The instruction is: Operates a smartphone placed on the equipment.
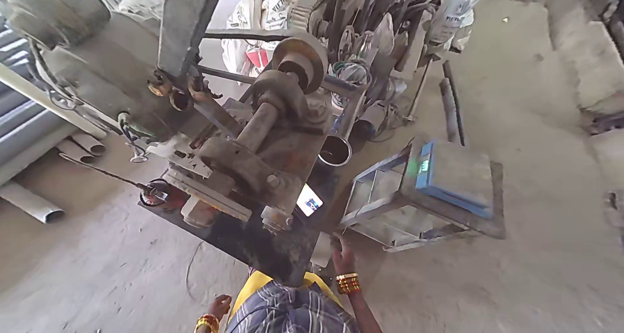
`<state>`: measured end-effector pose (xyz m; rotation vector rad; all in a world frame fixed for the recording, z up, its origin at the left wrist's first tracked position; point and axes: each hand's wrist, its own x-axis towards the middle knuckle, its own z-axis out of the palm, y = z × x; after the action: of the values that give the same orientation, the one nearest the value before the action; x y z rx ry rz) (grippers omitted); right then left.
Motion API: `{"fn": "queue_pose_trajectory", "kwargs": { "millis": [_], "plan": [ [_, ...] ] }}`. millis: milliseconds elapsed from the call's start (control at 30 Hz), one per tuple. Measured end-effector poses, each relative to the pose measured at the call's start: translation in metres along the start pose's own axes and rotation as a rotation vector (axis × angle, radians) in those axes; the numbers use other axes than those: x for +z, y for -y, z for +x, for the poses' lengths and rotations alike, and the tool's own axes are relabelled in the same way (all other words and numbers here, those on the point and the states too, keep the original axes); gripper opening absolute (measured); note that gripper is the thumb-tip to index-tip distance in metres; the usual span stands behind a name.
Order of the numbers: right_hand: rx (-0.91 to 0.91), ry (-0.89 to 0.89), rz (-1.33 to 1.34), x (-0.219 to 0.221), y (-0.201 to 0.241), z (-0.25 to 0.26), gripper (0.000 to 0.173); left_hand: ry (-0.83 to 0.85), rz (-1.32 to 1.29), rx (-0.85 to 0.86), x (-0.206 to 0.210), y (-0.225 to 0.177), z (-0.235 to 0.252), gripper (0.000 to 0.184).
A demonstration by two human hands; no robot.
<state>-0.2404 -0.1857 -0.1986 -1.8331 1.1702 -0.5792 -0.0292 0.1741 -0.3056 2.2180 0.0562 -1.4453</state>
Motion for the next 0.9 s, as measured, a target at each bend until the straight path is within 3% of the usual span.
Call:
{"fn": "queue_pose_trajectory", "kwargs": {
  "millis": [233, 567, 667, 767, 900],
  "plan": [
    [-0.385, -0.085, -0.160, 0.007, 0.017, 0.040, 0.052, 0.010, -0.011, -0.019, -0.006, -0.044, 0.000, 0.038],
    [-0.434, -0.013, -0.319, 0.014, 0.034, 0.081, 0.064, 0.000, 0.023, -0.037, -0.010, -0.059, 0.009, 0.039],
    [-0.568, -0.013, -0.258, 0.019, 0.033, 0.082, 0.052, 0.020, 0.036, -0.109, -0.010, -0.098, -0.023, 0.040],
    [-0.656, 0.053, -0.213, 0.022, 0.032, 0.079, 0.036, 0.020, 0.066, -0.065, -0.011, -0.085, -0.011, 0.041],
    [-0.678, 0.026, -0.205, 0.025, 0.029, 0.078, 0.036, 0.032, -0.002, -0.132, -0.010, -0.118, -0.033, 0.044]
  ]
}}
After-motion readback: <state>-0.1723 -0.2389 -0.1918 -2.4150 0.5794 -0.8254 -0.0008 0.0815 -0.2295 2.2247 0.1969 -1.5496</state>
